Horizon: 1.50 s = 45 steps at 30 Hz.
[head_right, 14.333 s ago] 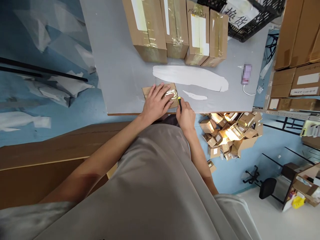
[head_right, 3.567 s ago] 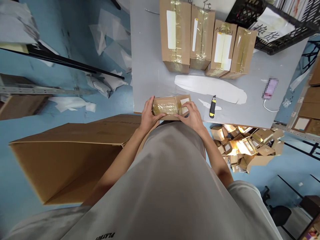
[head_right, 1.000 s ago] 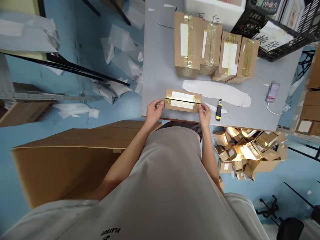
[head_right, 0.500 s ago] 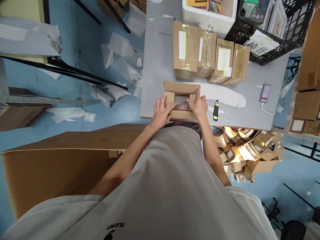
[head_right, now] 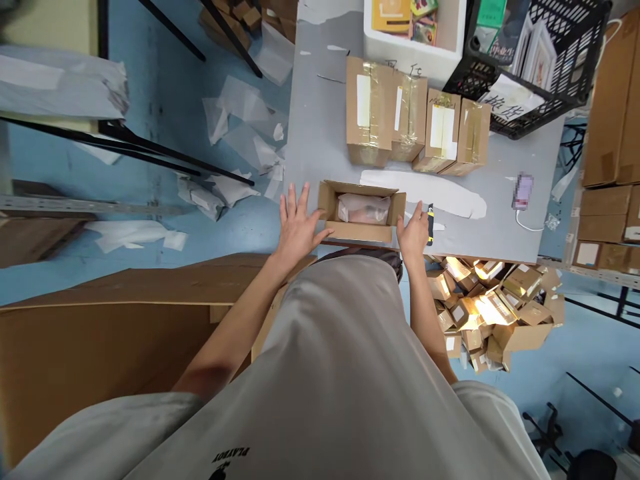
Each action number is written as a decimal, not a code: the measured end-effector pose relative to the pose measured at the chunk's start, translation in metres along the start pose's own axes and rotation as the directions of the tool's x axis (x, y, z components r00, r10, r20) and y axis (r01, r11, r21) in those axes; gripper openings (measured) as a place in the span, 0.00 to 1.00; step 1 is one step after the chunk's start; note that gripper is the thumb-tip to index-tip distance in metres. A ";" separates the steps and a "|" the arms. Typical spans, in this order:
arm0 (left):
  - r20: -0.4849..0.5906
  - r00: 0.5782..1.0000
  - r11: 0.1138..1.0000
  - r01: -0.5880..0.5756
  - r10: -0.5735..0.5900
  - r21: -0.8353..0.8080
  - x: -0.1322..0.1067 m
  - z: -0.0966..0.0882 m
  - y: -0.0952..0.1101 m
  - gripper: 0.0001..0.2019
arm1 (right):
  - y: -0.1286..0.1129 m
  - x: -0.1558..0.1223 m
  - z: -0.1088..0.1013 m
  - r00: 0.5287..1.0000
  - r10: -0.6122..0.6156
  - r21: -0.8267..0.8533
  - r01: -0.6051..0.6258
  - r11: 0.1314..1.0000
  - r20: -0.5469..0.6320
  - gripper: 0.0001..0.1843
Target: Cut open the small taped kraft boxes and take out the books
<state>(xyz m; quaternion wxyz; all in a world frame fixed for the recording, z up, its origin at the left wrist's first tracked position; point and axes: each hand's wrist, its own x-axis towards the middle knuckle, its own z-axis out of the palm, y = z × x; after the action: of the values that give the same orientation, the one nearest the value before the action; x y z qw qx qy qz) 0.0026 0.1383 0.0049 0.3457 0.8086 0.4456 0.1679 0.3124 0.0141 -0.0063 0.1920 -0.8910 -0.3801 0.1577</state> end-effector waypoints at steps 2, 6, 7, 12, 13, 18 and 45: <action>0.003 1.000 1.000 0.008 -0.008 0.000 -0.001 0.000 -0.007 0.28 | 0.008 -0.004 0.001 0.999 0.012 -0.019 -0.013 1.000 -0.030 0.37; 0.076 0.997 1.000 -0.017 0.015 0.020 0.005 0.014 -0.020 0.30 | 0.008 -0.004 0.007 0.997 -0.015 -0.105 0.008 0.994 -0.070 0.26; 0.100 0.995 0.999 -0.025 0.022 0.032 0.008 0.018 -0.022 0.28 | 0.006 -0.004 0.008 0.998 -0.030 -0.138 0.023 0.990 -0.052 0.22; 0.241 0.963 0.988 -0.137 0.117 0.067 0.028 0.028 -0.019 0.28 | -0.012 -0.009 0.004 0.980 -0.170 -0.204 0.188 0.961 0.101 0.15; 0.250 0.959 0.985 -0.155 0.134 0.069 0.033 0.028 -0.016 0.33 | -0.016 -0.012 0.004 0.973 -0.195 -0.210 0.218 0.953 0.123 0.15; 0.247 0.959 0.987 -0.155 0.141 0.039 0.058 0.030 -0.006 0.55 | -0.045 -0.016 0.005 0.940 -0.254 -0.232 0.306 0.923 0.229 0.14; 0.172 0.983 0.998 -0.052 0.058 -0.037 0.081 0.039 -0.016 0.21 | -0.149 0.031 -0.008 0.850 -0.178 -0.307 0.364 0.879 0.496 0.20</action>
<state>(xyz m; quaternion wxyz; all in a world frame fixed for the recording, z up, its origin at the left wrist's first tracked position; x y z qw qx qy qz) 0.0594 0.1957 -0.0365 0.3912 0.8264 0.3886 0.1137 0.2447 0.1299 0.0654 -0.0625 -0.7850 -0.5621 0.2530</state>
